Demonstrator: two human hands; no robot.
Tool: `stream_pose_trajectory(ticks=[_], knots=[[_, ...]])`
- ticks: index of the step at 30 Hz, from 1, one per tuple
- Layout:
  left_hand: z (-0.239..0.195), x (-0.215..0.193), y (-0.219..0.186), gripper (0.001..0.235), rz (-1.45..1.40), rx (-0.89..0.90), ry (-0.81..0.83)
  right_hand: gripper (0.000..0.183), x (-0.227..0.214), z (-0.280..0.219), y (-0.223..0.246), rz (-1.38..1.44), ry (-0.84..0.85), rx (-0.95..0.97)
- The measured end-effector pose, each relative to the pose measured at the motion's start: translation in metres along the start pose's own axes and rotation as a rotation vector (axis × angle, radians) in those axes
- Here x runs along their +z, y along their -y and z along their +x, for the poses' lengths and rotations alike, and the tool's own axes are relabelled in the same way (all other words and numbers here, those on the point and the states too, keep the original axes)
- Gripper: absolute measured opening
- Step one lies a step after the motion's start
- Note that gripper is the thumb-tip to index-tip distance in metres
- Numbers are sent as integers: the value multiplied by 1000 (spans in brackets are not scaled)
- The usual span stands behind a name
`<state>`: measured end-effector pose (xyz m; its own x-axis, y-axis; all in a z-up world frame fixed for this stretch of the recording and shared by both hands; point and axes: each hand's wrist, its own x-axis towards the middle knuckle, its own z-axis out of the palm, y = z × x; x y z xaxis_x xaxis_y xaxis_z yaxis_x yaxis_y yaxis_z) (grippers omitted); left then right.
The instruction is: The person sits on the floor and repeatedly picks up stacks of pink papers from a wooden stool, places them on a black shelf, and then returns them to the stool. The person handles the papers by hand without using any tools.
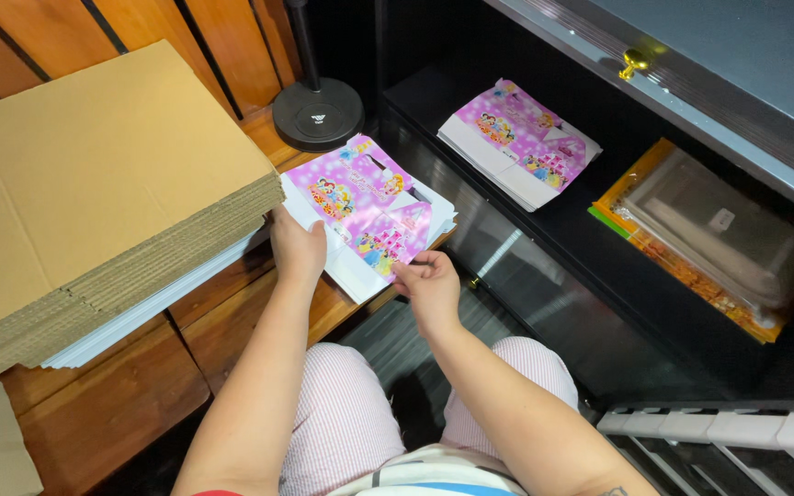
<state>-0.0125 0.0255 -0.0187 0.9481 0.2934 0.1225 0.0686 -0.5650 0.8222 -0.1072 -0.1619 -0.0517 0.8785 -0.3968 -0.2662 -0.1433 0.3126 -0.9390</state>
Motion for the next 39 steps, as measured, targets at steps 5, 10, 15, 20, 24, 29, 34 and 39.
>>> stream_pose_trajectory(ticks=[5, 10, 15, 20, 24, 29, 34, 39], knots=[[7, 11, 20, 69, 52, 51, 14, 45, 0, 1, -5, -11, -2, 8], [-2, -1, 0, 72, 59, 130, 14, 40, 2, -2, 1, -29, -6, 22], [6, 4, 8, 74, 58, 120, 36, 19, 2, 2, 1, -66, -42, 0], [8, 11, 17, 78, 72, 121, 39, 18, 3, 1, 5, -79, -63, -10], [12, 19, 26, 78, 113, 75, 33, 18, 1, 0, 5, -133, -74, -26], [0, 16, 9, 79, 147, 42, 51, 20, 2, -1, 9, -167, -74, -45], [-4, 14, 6, 79, 164, 40, 14, 20, 2, 1, 2, -195, -65, -55], [2, 19, 17, 66, 221, 77, 7, 19, 3, 2, -2, -196, -43, -96]])
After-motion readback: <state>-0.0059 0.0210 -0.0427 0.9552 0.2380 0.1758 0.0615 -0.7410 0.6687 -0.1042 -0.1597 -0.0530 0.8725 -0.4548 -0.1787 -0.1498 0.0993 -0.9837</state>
